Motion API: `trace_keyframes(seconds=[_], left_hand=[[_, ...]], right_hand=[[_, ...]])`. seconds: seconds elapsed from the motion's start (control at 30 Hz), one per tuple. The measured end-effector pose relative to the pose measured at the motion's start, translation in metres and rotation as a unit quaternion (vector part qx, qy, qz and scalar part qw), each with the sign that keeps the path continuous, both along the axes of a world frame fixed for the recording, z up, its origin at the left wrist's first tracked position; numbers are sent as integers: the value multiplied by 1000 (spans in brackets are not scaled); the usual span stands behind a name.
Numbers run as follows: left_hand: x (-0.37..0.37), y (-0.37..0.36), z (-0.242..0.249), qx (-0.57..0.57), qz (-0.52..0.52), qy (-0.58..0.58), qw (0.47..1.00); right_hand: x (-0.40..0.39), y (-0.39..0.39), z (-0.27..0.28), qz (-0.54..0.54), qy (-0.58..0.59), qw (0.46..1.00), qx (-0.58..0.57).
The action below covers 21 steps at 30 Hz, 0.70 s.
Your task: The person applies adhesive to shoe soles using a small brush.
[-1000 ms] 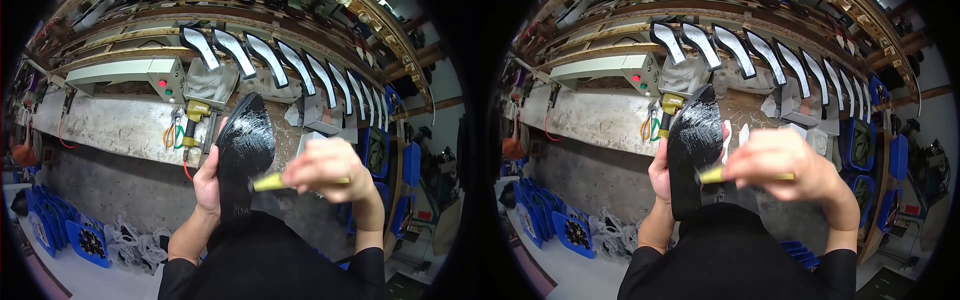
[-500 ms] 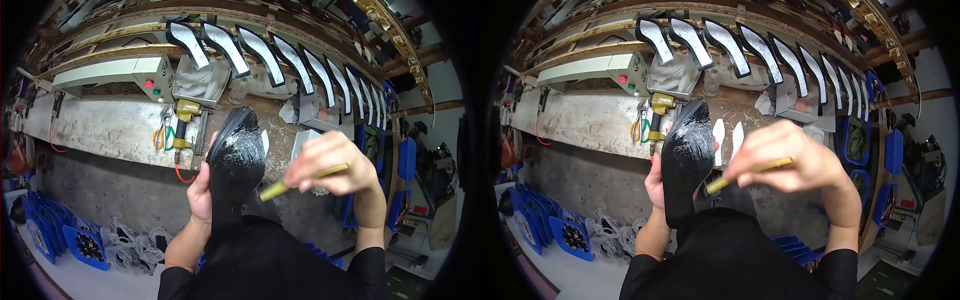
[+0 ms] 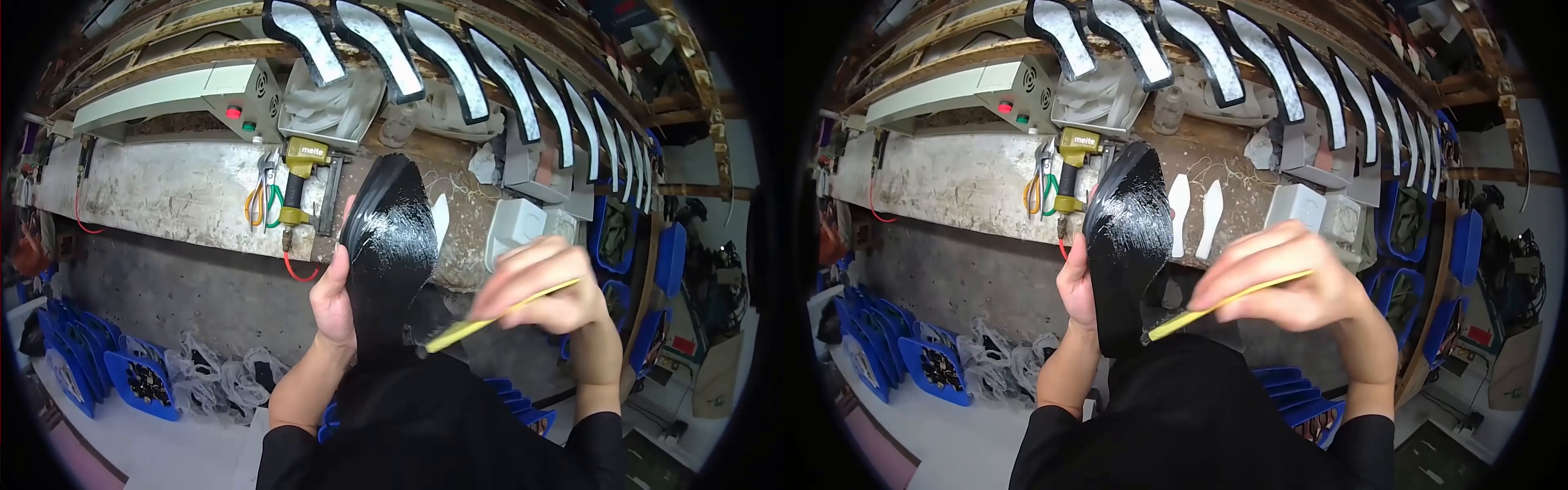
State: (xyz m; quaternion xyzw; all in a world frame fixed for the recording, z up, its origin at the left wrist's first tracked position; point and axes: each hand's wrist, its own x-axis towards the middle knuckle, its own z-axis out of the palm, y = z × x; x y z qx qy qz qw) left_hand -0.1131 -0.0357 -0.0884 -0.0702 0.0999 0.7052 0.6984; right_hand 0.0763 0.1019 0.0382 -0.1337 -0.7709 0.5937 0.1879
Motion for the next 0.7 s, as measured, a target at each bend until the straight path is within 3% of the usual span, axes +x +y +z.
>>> trace_keyframes(seconds=[0.1, 0.17, 0.27, 0.33, 0.37, 0.43, 0.6, 0.7], left_hand=[[-1, -1, -10, -2, -1, -15, 1000], [2, 3, -12, 9, -1, 9, 1000], [11, 6, -16, 43, 18, 82, 996], [14, 2, -24, 41, 10, 63, 997], [15, 0, -29, 37, 4, 46, 998], [15, -2, -39, 31, -4, 15, 999], [14, -1, -62, 54, 28, 64, 996], [14, 3, -62, 26, 38, 61, 997]], right_hand=[[12, -9, 5, -229, 142, 931, -246], [6, -14, 5, -350, 124, 891, -261], [0, -26, -4, -394, 89, 874, -271], [-14, -36, -2, -403, -67, 889, -209], [-14, -33, -11, -406, -68, 887, -208], [-14, -22, -36, -314, -85, 945, 43], [-13, 4, -36, -401, -93, 910, -45], [-6, 11, -31, -376, -53, 925, -7]])
